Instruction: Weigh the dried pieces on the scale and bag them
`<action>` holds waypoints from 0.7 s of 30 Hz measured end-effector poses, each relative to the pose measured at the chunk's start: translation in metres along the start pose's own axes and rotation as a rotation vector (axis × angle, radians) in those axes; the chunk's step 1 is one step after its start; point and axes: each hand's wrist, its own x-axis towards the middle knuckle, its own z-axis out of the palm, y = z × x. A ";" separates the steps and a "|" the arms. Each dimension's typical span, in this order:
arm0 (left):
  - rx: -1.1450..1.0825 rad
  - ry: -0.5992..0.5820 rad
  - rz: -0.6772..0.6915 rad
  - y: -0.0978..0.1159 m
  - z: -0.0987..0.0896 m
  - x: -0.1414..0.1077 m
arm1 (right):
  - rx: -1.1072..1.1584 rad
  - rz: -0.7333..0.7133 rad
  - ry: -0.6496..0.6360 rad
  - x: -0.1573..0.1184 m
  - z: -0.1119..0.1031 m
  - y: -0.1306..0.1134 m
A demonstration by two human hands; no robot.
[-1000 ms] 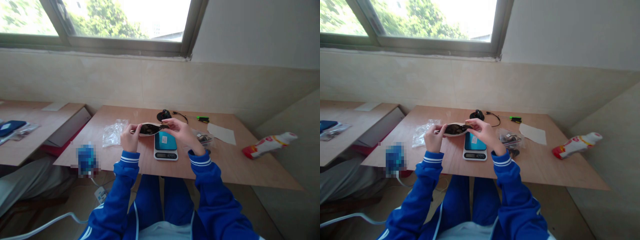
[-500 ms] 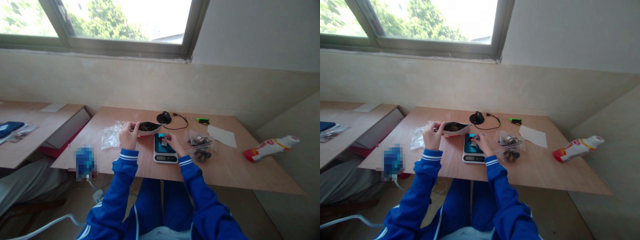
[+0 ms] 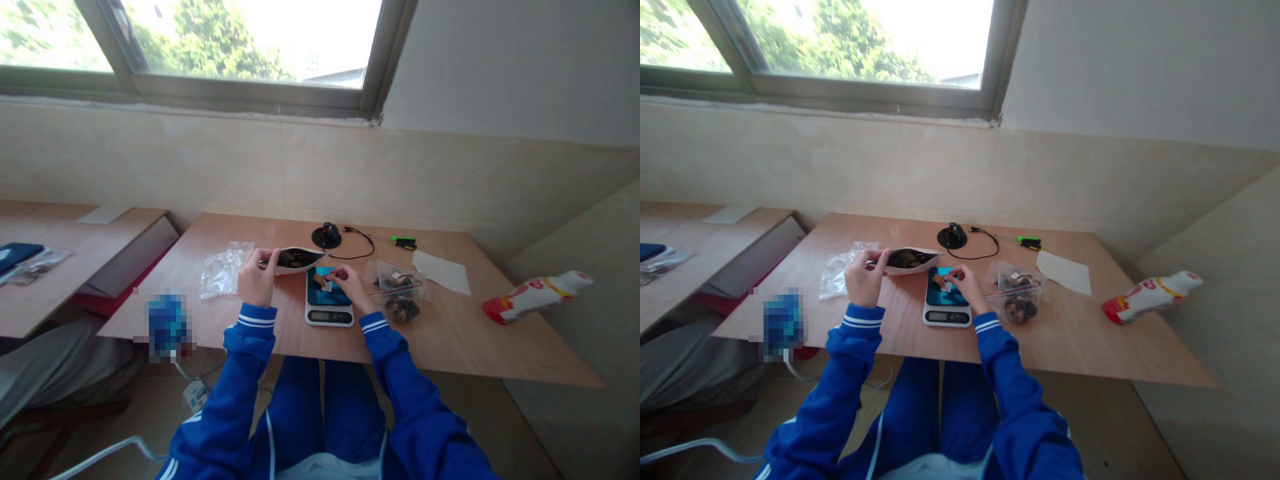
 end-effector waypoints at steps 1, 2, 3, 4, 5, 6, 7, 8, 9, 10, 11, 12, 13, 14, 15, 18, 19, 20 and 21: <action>0.002 -0.001 -0.002 0.000 -0.001 0.000 | -0.022 -0.010 -0.001 0.001 0.000 0.000; 0.004 -0.001 -0.005 0.000 -0.001 -0.001 | -0.035 -0.016 0.017 0.001 -0.001 0.000; 0.006 -0.002 -0.008 0.000 -0.001 -0.001 | -0.043 -0.015 0.051 0.001 -0.002 0.001; 0.009 -0.003 -0.008 0.000 -0.002 -0.002 | -0.058 -0.008 0.093 0.001 -0.004 0.002; 0.011 -0.004 -0.006 0.000 -0.002 -0.002 | -0.091 -0.001 0.126 0.000 -0.007 0.004; 0.014 -0.004 -0.003 0.001 -0.002 -0.003 | -0.147 -0.005 0.138 -0.001 -0.009 0.006; 0.016 -0.003 0.000 0.001 -0.002 -0.004 | -0.221 -0.025 0.131 -0.002 -0.011 0.007; 0.018 -0.002 0.002 0.001 -0.002 -0.005 | -0.300 -0.059 0.117 -0.003 -0.013 0.006; 0.020 0.001 0.003 0.002 -0.002 -0.006 | -0.366 -0.104 0.118 -0.004 -0.014 0.003; 0.021 0.002 0.004 0.002 -0.002 -0.007 | -0.404 -0.153 0.148 -0.006 -0.015 -0.004; 0.023 0.004 0.005 0.002 -0.002 -0.008 | -0.407 -0.198 0.211 -0.007 -0.016 -0.014; 0.026 0.005 0.007 0.002 -0.002 -0.009 | -0.373 -0.232 0.289 -0.009 -0.017 -0.028; 0.033 0.006 0.009 0.002 -0.002 -0.010 | -0.307 -0.264 0.358 -0.011 -0.018 -0.046; 0.043 0.008 0.012 0.002 -0.002 -0.011 | -0.220 -0.291 0.407 -0.013 -0.019 -0.066; 0.056 0.010 0.014 0.002 -0.002 -0.012 | -0.122 -0.319 0.377 -0.015 -0.021 -0.087; 0.092 0.024 0.028 0.003 -0.002 -0.015 | 0.118 -0.434 -0.102 -0.019 -0.023 -0.148; 0.100 0.031 0.036 0.004 -0.001 -0.015 | 0.118 -0.456 -0.336 -0.019 -0.021 -0.163; 0.109 0.039 0.043 0.004 -0.001 -0.016 | 0.081 -0.484 -0.514 -0.016 -0.017 -0.175; 0.120 0.048 0.050 0.005 0.000 -0.017 | 0.014 -0.514 -0.633 -0.012 -0.012 -0.183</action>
